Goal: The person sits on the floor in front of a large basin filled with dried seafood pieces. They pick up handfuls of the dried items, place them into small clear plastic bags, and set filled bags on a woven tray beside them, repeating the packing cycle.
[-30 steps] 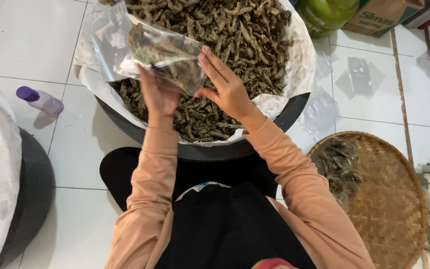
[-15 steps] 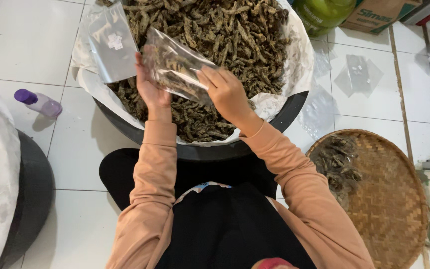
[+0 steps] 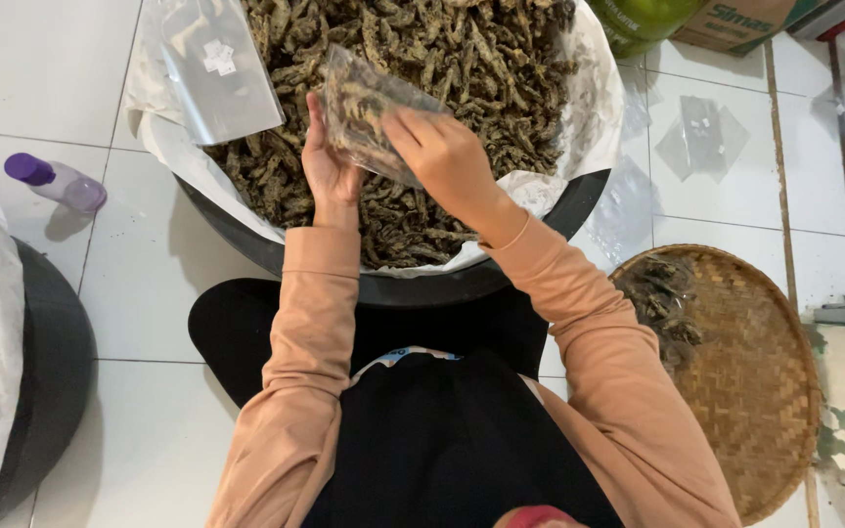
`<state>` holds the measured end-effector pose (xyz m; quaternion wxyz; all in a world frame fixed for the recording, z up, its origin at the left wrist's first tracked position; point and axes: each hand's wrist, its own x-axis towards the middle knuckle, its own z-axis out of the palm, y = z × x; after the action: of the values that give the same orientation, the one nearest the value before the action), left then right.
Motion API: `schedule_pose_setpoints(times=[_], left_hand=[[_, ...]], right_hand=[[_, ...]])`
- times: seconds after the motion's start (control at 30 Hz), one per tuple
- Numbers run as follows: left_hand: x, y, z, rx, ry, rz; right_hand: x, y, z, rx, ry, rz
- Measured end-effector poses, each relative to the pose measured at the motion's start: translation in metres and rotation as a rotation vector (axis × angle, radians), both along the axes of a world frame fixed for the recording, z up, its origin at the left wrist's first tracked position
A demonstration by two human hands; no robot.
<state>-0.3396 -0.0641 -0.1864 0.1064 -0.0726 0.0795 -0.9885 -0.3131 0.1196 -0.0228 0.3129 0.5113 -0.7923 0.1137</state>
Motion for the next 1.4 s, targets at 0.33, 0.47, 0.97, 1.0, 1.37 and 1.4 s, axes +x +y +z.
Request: schedule_pose_setpoints(times=[0.33, 0.47, 0.97, 1.0, 1.37, 1.4], left_hand=[[-0.007, -0.046, 0.007, 0.244, -0.291, 0.148], [-0.005, -0.044, -0.001, 0.261, -0.272, 0.15], [0.002, -0.019, -0.019, 0.264, -0.333, 0.129], [-0.002, -0.016, -0.02, 0.238, -0.375, 0.138], [-0.009, 0.031, -0.032, 0.088, -0.601, 0.115], [-0.008, 0.032, -0.033, 0.1, -0.606, 0.12]], right_hand=[[-0.092, 0.016, -0.008, -0.527, -0.974, -0.09], [-0.089, -0.018, -0.053, 0.069, -0.8, -0.493], [-0.097, 0.047, -0.074, -0.428, -1.089, -0.144], [-0.09, 0.051, -0.063, -0.626, -1.067, -0.042], [-0.039, 0.003, -0.032, -1.56, -0.678, 0.439], [-0.036, -0.003, -0.036, -1.558, -0.603, 0.407]])
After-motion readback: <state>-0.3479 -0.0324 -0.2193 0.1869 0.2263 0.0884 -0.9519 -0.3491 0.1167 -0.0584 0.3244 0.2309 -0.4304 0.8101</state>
